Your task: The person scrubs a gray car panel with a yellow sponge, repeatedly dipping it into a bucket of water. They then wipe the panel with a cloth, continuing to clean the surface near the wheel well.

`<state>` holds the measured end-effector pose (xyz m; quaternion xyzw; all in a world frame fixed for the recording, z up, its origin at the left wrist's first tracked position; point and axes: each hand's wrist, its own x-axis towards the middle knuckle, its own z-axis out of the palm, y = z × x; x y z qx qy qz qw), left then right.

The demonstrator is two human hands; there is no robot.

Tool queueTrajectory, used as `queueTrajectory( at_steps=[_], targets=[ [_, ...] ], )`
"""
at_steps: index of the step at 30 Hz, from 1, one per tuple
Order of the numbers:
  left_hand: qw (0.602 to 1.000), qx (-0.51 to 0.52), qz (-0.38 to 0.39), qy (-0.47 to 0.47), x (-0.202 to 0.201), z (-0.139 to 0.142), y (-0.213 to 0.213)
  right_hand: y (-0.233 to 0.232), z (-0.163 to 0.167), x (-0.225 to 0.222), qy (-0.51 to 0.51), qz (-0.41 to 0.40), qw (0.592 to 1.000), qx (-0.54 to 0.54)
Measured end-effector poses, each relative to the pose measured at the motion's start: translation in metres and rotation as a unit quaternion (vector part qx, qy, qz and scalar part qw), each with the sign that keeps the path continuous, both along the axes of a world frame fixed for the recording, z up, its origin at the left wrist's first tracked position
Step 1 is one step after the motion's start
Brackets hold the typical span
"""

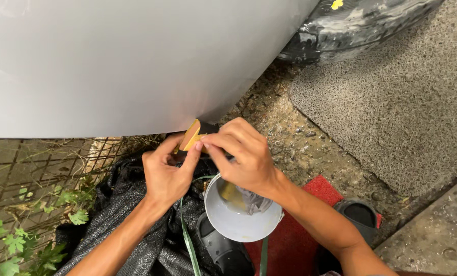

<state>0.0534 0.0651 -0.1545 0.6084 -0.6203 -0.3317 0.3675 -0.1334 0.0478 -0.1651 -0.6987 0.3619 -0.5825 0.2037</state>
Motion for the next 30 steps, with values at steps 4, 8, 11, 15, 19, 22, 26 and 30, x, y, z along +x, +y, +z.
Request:
queueTrajectory(
  at_steps=[4,8,11,15,19,22,26,30],
  targets=[
    [1.0,-0.013,0.01,-0.026,-0.008,0.009,-0.001,0.003,0.013,-0.003,-0.012,0.015,1.0,-0.013],
    [0.998,0.007,-0.009,-0.058,-0.01,0.015,-0.001,-0.003,0.015,-0.015,-0.112,0.064,0.986,0.101],
    [0.995,-0.057,-0.074,-0.027,-0.013,0.018,-0.001,-0.008,0.007,-0.024,-0.127,0.105,0.974,0.157],
    [0.996,-0.036,-0.077,-0.023,-0.018,0.021,-0.004,-0.012,-0.005,-0.028,-0.098,0.075,0.981,0.148],
    [0.994,-0.036,-0.09,-0.04,-0.022,0.024,-0.006,-0.012,-0.007,-0.027,-0.099,0.059,0.983,0.144],
    [0.994,-0.029,-0.094,-0.051,-0.023,0.026,-0.007,-0.013,-0.005,-0.029,-0.119,0.068,0.972,0.193],
    [0.996,0.002,-0.082,-0.03,-0.023,0.026,-0.007,-0.011,-0.005,-0.032,-0.075,0.069,0.983,0.153],
    [0.997,-0.009,-0.081,-0.015,-0.019,0.025,-0.006,-0.01,-0.003,-0.031,-0.062,0.061,0.991,0.1]
  ],
)
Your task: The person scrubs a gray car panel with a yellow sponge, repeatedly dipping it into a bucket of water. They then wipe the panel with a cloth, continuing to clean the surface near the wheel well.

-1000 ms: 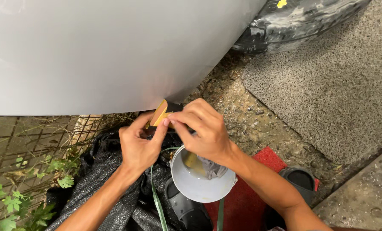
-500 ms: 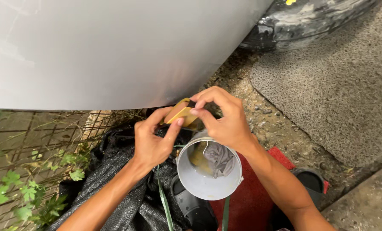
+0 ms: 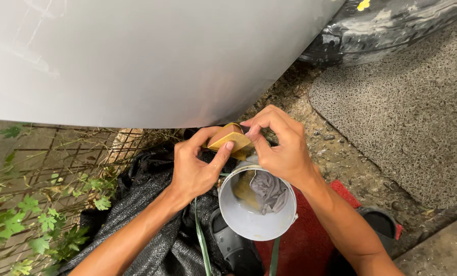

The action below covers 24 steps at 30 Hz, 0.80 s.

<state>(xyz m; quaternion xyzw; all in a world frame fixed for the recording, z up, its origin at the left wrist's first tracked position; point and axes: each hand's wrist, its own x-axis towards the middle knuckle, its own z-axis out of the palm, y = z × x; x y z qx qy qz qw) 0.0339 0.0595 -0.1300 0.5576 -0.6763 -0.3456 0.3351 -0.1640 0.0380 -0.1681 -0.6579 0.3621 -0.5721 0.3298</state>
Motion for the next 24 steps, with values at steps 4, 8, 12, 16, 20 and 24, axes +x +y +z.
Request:
queueTrajectory(
  at_steps=[4,8,12,16,20,24],
  targets=[
    [1.0,0.013,0.001,0.008,0.004,0.002,0.001,0.001,0.005,0.004,0.025,-0.01,0.999,-0.024],
    [0.998,-0.052,0.002,-0.019,0.002,0.008,0.003,0.006,0.011,0.005,0.035,-0.041,0.995,-0.08],
    [0.997,-0.066,0.037,-0.028,-0.007,0.015,0.006,0.014,0.017,0.005,0.053,-0.019,0.992,-0.109],
    [0.994,0.008,0.1,0.036,-0.012,0.021,0.009,0.016,0.023,0.007,0.101,0.017,0.988,-0.114],
    [0.99,0.025,0.117,0.077,-0.012,0.025,0.011,0.014,0.028,0.012,0.122,0.019,0.983,-0.135],
    [0.985,0.039,0.134,0.099,-0.01,0.026,0.015,0.016,0.022,0.015,0.119,0.026,0.982,-0.141]
  ],
)
